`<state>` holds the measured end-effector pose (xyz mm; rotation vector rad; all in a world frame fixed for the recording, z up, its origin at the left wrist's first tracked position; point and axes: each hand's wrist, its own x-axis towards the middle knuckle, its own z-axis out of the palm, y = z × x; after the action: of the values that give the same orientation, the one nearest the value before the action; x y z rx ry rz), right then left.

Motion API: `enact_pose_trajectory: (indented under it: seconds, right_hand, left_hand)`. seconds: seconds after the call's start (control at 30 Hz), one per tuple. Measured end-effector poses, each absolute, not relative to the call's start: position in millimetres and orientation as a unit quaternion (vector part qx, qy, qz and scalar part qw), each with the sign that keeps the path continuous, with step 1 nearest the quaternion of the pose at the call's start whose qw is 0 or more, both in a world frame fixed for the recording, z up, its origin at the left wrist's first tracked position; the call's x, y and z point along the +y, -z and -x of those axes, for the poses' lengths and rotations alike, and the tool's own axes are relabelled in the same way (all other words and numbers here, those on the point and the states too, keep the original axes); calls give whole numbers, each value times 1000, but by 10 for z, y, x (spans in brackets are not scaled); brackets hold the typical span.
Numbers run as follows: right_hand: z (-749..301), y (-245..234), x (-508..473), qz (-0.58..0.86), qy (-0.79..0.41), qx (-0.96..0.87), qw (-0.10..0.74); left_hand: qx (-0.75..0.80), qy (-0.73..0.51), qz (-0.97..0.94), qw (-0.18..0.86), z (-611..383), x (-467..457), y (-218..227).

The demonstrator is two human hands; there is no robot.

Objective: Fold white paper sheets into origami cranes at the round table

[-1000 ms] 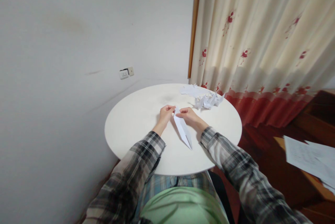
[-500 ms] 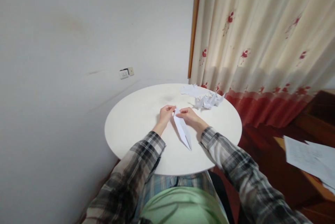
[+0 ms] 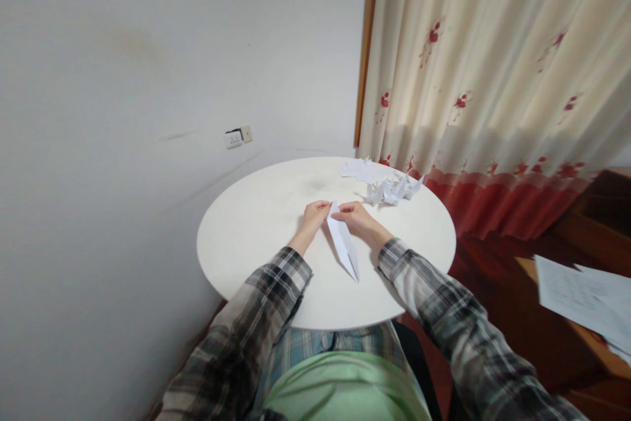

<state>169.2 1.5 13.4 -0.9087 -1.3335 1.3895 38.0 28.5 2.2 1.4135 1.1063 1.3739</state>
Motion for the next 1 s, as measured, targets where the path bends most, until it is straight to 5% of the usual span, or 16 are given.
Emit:
enact_pose_trajectory:
  seconds: [1.0]
  right_hand:
    - [-1681, -195, -48, 381, -583, -553, 458]
  left_hand:
    - [446, -536, -588, 410, -359, 330, 10]
